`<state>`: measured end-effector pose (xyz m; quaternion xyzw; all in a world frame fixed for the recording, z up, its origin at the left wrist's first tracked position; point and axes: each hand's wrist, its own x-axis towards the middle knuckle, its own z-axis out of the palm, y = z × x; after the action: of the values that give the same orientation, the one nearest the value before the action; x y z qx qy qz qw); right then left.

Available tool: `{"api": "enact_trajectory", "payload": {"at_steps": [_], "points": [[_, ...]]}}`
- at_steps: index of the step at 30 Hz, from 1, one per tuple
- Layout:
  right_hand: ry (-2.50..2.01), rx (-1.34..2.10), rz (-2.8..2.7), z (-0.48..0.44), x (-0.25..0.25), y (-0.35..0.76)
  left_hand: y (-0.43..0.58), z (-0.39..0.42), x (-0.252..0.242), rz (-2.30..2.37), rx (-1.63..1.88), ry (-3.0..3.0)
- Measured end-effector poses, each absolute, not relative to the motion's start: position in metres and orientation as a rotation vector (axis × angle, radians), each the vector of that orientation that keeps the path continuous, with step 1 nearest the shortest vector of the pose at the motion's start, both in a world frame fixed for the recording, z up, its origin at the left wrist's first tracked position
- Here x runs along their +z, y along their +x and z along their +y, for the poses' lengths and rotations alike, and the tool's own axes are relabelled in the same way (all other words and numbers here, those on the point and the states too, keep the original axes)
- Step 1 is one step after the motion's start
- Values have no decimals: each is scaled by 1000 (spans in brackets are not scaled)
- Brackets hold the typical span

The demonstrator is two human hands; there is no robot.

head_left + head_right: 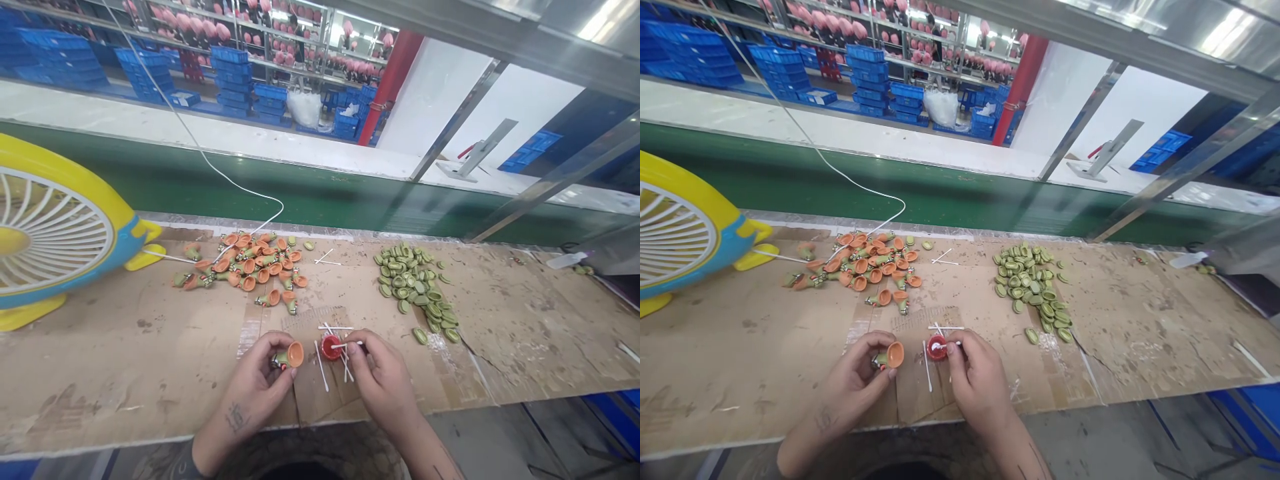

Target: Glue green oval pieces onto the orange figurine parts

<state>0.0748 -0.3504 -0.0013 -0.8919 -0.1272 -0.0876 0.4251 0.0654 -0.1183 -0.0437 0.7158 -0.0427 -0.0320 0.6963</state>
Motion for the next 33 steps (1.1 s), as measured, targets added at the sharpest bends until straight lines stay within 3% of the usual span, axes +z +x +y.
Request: {"api": "enact_trajectory", "payload": {"at_steps": [6, 13, 19, 33], "points": [[-2320, -79, -341, -348, -7, 79, 67, -118, -42, -98, -34, 1610], [-2162, -282, -262, -344, 9, 71, 66, -115, -44, -182, -16, 1637], [-1993, -157, -340, -325, 11, 59, 67, -115, -45, -239, -38, 1656], [-2071, -236, -495, -311, 8, 65, 70, -115, -39, -252, -27, 1665]]}}
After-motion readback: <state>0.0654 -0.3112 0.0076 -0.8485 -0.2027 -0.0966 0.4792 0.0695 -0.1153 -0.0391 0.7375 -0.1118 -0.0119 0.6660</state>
